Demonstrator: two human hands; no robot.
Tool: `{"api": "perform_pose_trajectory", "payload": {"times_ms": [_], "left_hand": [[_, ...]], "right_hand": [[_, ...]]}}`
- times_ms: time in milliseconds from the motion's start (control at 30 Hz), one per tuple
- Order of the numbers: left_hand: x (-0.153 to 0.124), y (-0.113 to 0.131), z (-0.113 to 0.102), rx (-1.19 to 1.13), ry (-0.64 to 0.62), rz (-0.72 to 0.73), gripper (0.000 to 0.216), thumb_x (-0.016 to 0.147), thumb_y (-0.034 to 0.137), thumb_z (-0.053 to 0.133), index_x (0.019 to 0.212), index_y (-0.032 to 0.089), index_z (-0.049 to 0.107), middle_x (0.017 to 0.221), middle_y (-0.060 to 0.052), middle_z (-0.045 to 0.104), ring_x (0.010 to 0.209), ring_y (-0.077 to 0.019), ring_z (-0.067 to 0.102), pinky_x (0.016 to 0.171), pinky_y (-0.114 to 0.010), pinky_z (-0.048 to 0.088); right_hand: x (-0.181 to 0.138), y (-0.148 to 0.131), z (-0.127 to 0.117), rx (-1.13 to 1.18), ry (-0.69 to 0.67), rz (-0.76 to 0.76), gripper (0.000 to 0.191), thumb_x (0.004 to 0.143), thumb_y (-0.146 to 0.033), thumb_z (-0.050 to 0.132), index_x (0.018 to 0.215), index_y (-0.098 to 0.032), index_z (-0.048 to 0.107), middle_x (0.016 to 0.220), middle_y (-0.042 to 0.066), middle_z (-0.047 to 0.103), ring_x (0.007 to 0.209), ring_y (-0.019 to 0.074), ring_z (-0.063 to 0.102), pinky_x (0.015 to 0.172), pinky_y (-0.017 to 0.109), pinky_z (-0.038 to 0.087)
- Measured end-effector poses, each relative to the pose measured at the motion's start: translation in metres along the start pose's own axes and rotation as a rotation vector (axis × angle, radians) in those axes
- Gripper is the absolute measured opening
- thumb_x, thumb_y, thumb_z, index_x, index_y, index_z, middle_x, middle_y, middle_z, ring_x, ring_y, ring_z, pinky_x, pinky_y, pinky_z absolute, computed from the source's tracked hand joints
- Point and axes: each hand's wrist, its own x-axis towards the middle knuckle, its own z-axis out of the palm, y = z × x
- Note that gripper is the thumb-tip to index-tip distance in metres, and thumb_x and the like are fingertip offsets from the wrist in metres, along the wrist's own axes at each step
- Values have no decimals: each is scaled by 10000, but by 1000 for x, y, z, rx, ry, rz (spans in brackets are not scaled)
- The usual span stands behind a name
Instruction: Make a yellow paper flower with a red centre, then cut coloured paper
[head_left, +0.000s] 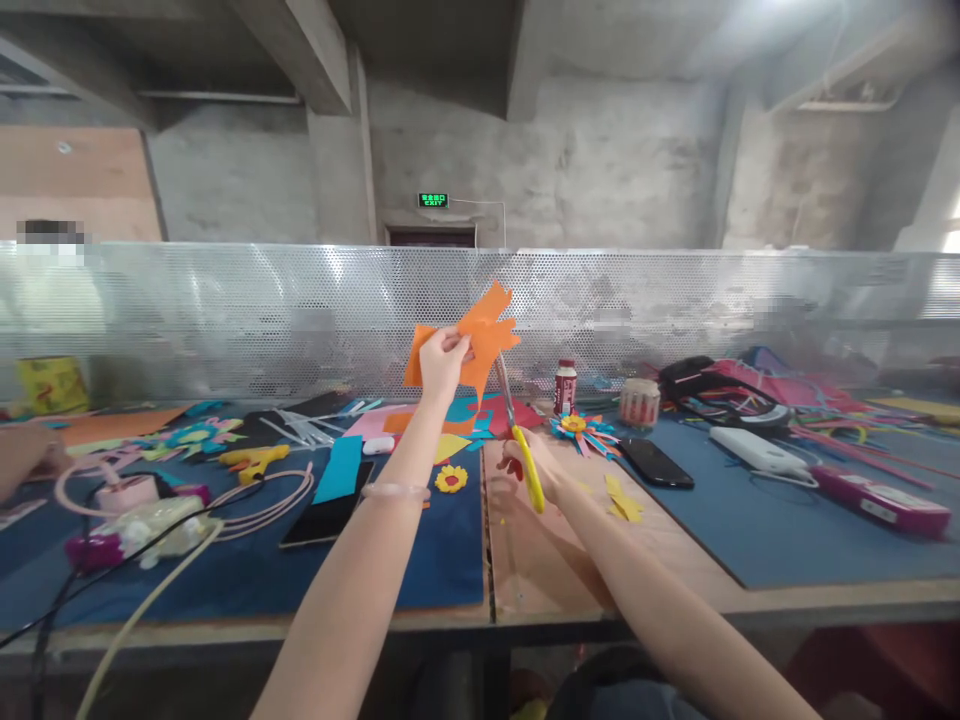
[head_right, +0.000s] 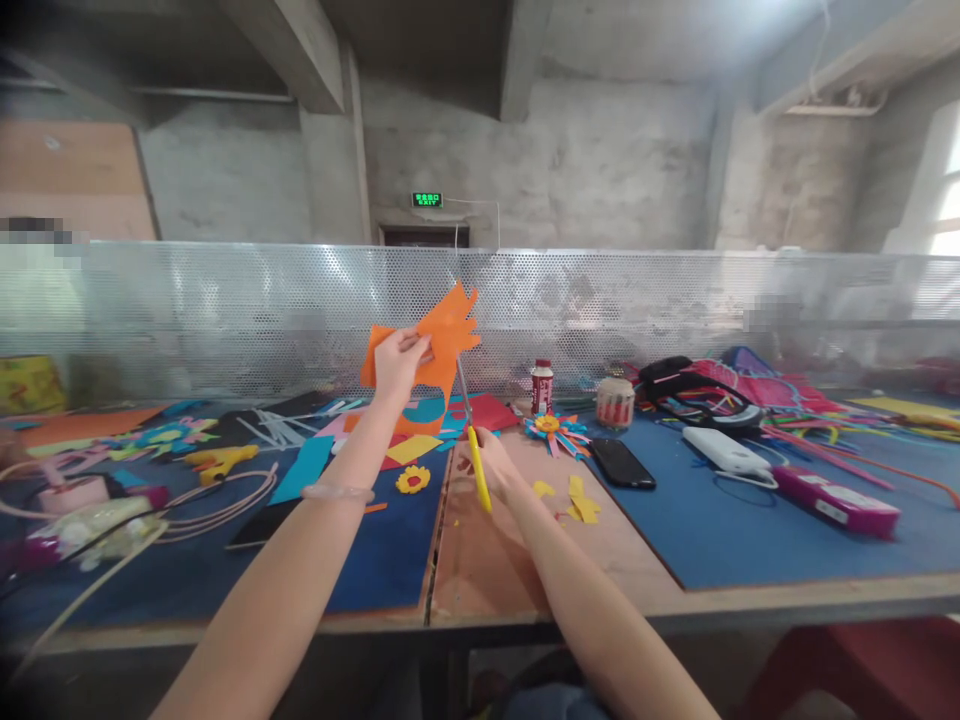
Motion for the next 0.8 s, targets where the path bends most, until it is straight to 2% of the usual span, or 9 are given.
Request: {"api": "perform_pose_trajectory", "payload": {"times_ms": [133, 300, 467, 700, 800], "left_hand": [[-1, 4, -10, -8, 22, 36, 172, 693, 219, 681, 835, 142, 624, 806, -59, 678, 784, -199, 665, 727, -346, 562], [2, 4, -20, -75, 92, 72, 206, 691, 227, 688, 857, 141, 602, 820, -46, 675, 786, -173, 671, 766, -337, 560], [-6, 1, -16, -7, 15, 31, 184, 688, 231, 689, 829, 140, 613, 745, -26, 677, 743, -165, 676, 760, -343, 566], [-17, -2, -7, 32, -59, 3, 163, 706, 219, 674, 835, 135, 621, 766, -44, 694, 767, -174, 680, 780, -365, 562], [-19, -1, -6, 49, -91, -1, 163, 705, 222, 679, 833, 136, 627, 763, -42, 695, 768, -174, 679, 779, -366, 563]], "right_hand": [[-1, 1, 1, -70, -48, -16, 38, 612, -192, 492, 649, -192, 502, 466, -35, 533, 407, 114, 474, 410, 216, 353], [3, 13, 1, -102, -106, -27, 198, 621, -176, 459, 801, -181, 542, 477, -58, 523, 434, 117, 491, 439, 213, 376], [4, 16, -2, -135, -160, -50, 235, 648, -212, 476, 864, -158, 549, 544, -39, 561, 463, 114, 507, 469, 213, 396], [2, 10, -1, -181, -165, -77, 137, 655, -200, 449, 754, -156, 534, 545, -15, 564, 488, 121, 517, 469, 210, 403], [2, 9, -1, -189, -165, -78, 180, 653, -202, 452, 799, -152, 546, 549, -17, 569, 487, 120, 516, 484, 211, 406]]}}
